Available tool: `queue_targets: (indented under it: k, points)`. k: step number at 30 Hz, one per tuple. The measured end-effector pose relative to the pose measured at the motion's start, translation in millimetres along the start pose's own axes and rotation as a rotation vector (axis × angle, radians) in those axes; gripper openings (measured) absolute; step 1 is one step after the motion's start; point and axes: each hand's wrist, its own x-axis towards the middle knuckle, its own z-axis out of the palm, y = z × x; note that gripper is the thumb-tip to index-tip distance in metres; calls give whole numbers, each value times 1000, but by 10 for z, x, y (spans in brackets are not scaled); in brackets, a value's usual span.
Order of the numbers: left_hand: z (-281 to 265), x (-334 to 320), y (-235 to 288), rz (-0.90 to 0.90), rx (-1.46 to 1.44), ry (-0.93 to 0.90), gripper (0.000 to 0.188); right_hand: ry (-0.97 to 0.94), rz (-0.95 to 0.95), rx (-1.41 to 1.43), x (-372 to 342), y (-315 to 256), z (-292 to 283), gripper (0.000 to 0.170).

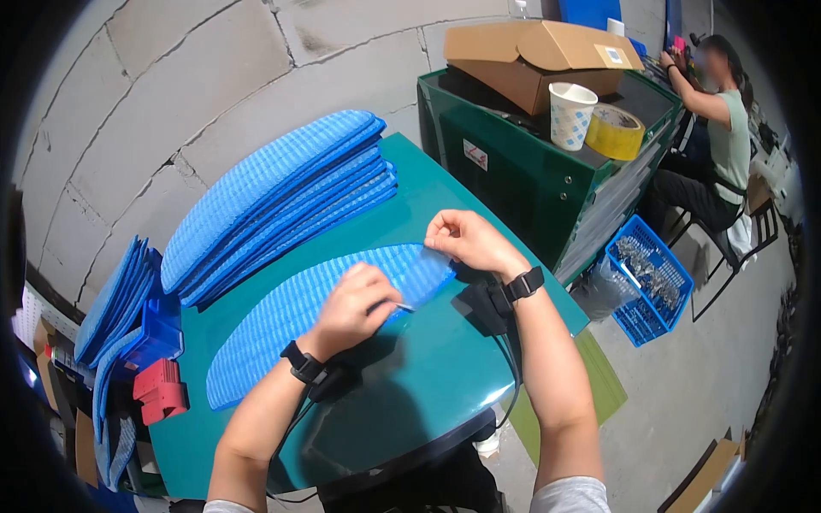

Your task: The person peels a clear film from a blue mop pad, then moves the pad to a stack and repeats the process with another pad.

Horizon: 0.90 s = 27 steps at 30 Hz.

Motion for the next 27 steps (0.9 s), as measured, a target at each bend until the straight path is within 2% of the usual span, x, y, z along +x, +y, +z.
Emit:
queue_targets:
  k: [1, 2, 5, 10, 12, 14, 16, 19, 24, 27]
  points:
    - [-39, 25, 37, 9, -20, 93, 10, -1, 2, -18, -10, -12, -12, 14]
    - [-52, 24, 30, 6, -29, 81, 10, -2, 17, -12, -24, -16, -23, 13]
    - [-101, 13, 5, 12, 43, 250, 16, -27, 35, -63, -34, 29, -78, 12]
    - [-112, 4, -29, 89, 163, 249, 14, -82, 61, -251, -69, -19, -62, 13]
    - [-85, -24, -50, 126, 259, 116, 12, -67, 86, -293, -80, -50, -10, 13]
    - [-52, -44, -97, 120, 255, 97, 11, -66, 71, -459, -82, -84, 20, 15]
    - [-34, -75, -125, 110, 253, 82, 11, -70, 84, -439, -80, -56, 25, 15]
    - [-54, -113, -186, 77, 176, 60, 11, -76, 104, -423, -74, -57, 20, 16]
    - [-145, -169, -309, -21, -160, -64, 12, -62, 60, -390, -55, 29, 1, 19]
    - [-152, -194, -318, -58, -168, -77, 12, -54, 61, -314, -52, 46, 1, 17]
